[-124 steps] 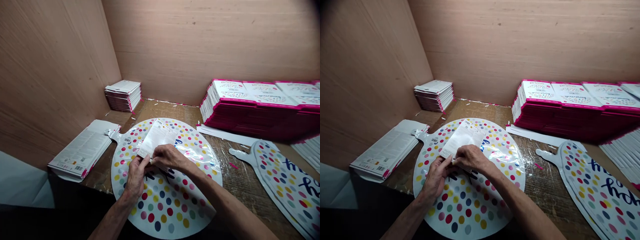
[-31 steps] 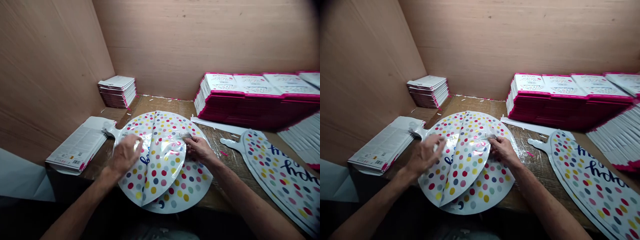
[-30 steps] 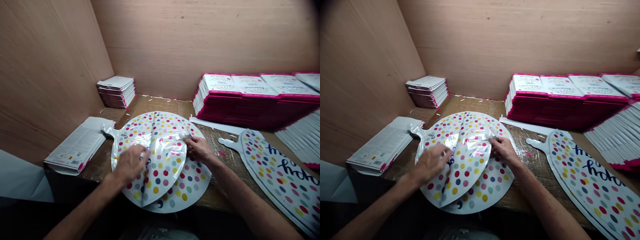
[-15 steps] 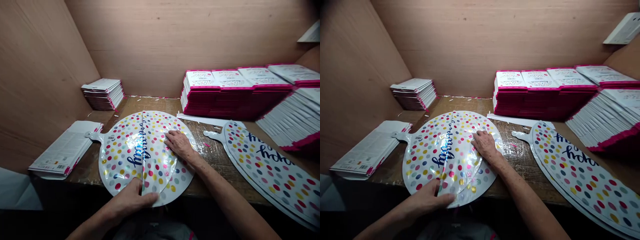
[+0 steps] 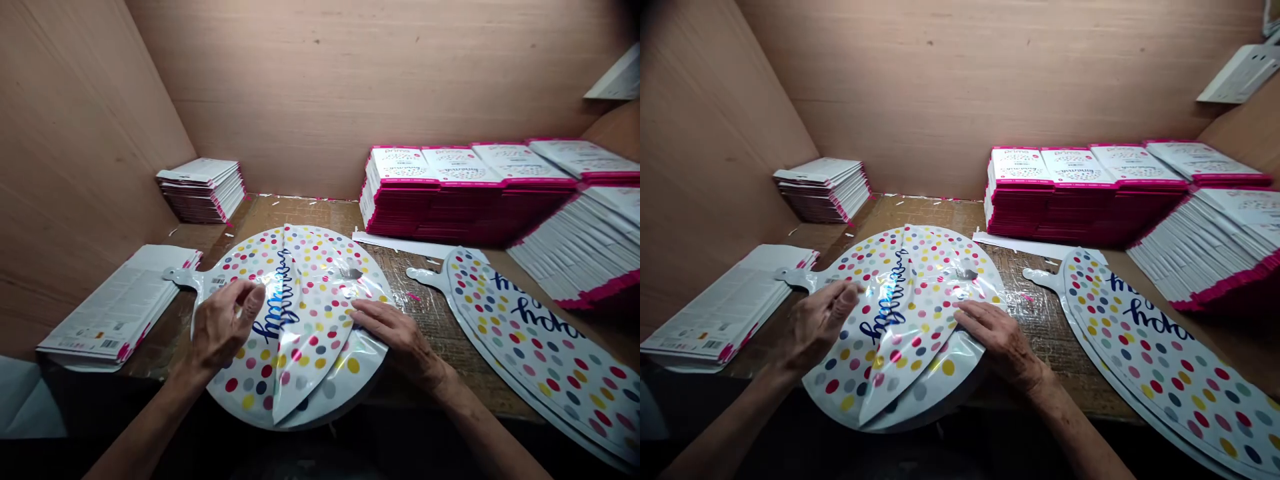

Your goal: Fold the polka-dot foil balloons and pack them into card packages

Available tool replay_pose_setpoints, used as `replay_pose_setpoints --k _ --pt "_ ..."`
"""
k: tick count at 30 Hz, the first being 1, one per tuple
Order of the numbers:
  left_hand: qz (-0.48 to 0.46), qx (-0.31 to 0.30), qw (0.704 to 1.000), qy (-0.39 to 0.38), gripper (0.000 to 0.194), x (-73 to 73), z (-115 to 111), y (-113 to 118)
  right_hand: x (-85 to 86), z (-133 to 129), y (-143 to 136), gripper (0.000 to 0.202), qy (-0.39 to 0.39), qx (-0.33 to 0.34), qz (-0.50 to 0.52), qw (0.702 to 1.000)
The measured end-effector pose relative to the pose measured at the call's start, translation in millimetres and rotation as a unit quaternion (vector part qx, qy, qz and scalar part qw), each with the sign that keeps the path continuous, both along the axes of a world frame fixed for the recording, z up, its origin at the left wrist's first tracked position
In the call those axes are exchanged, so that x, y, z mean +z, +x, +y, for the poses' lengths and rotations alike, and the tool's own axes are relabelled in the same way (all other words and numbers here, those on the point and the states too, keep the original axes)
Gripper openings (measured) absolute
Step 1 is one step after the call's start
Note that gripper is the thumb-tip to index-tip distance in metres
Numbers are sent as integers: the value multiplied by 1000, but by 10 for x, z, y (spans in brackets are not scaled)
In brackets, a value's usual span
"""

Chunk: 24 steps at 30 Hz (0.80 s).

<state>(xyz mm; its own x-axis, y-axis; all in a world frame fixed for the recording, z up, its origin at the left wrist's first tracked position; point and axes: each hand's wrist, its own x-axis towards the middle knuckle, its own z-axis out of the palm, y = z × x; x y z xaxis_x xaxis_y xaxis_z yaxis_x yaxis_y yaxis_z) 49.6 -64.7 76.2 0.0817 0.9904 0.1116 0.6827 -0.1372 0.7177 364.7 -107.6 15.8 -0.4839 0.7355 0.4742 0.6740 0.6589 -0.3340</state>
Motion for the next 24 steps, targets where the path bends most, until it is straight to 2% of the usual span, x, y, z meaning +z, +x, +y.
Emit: replay_pose_setpoints --k 1,2,4,6,9,11,13,15,18,19,21,24 --pt "9 -43 997 57 75 -90 88 -24 9 31 17 37 -13 13 -2 1000" --pt "2 -109 991 76 79 -177 169 -40 47 80 31 36 -33 27 -5 999" --pt "-15 -229 972 40 85 -326 292 -57 189 253 36 35 -91 41 -15 995" --pt "-35 -259 965 -19 89 -421 364 -59 366 550 -3 32 -154 7 -36 987" --pt "-56 -195 976 -74 78 -460 435 -4 557 1127 -100 23 -196 -112 -15 974" --pt "-39 -102 991 -77 58 -459 499 83 587 1433 -123 31 -237 -165 42 956" --pt "-20 3 997 -70 40 -475 583 186 536 1545 -77 39 -274 -187 131 934" --pt "-16 75 995 -70 29 -515 664 271 419 1449 34 48 -286 -209 240 904" --pt "-12 116 991 -68 21 -597 733 326 172 1104 255 61 -299 -222 337 865" --pt "-15 124 990 -61 20 -623 739 329 88 996 320 62 -304 -213 339 864" --pt "-20 133 990 -49 19 -660 732 332 -49 860 405 56 -298 -202 302 883" --pt "-2 147 988 -36 18 -664 699 357 -144 906 404 40 -243 -256 199 914"
